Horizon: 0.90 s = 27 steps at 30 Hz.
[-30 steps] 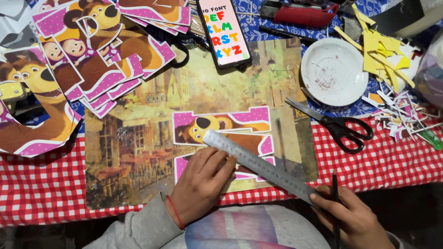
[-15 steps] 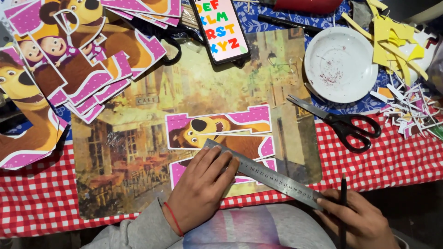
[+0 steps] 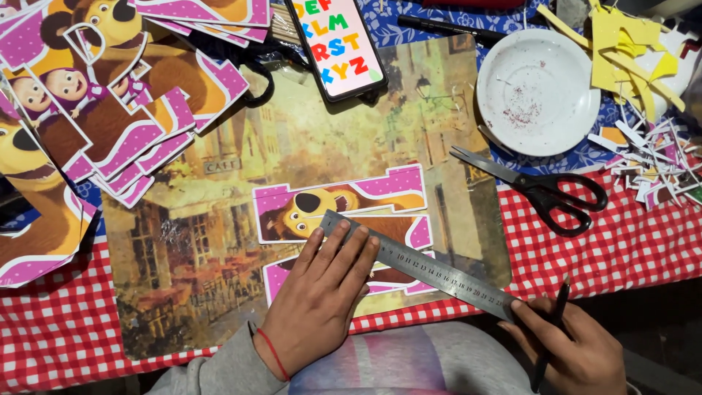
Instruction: Cutting and marking paper cutouts for decorations using scissors and a ruler.
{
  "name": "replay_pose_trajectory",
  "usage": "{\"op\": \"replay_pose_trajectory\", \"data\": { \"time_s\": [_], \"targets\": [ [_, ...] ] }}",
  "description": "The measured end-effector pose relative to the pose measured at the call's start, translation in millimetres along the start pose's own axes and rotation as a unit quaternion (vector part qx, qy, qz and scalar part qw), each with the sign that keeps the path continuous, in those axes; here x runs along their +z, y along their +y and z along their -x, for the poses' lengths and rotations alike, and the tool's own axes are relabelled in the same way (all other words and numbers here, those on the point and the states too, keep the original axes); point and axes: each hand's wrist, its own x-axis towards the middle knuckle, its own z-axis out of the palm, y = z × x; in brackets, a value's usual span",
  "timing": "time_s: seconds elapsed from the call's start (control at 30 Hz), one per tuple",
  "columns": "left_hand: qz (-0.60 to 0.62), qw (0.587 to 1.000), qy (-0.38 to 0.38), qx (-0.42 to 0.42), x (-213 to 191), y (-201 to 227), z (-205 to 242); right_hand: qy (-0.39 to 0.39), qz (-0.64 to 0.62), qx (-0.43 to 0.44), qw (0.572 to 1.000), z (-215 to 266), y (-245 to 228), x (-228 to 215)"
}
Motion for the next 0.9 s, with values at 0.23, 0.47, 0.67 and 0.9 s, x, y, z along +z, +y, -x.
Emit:
{"op": "replay_pose_trajectory", "data": {
  "time_s": [0.23,0.47,0.67,0.9],
  "targets": [
    [-0.011,1.0,0.004,-0.005,0.7,0.7,-0.2,0.05,0.066,-0.017,0.996,-3.0,-6.8,-0.3],
    [-0.024,1.0,0.01,0.003,0.4,-0.4,-0.7,0.012,0.014,0.014,1.0,5.4,17.3,-0.4],
    [-0.037,0.999,0.011,0.009,2.7,-1.4,0.9,0.017,-0.075,-0.054,0.996,15.1,70.3,-39.5],
    [-0.034,0.999,0.017,0.015,3.7,-3.0,2.7,-0.063,-0.344,0.032,0.936,-22.5,48.8,-51.2]
  ]
}}
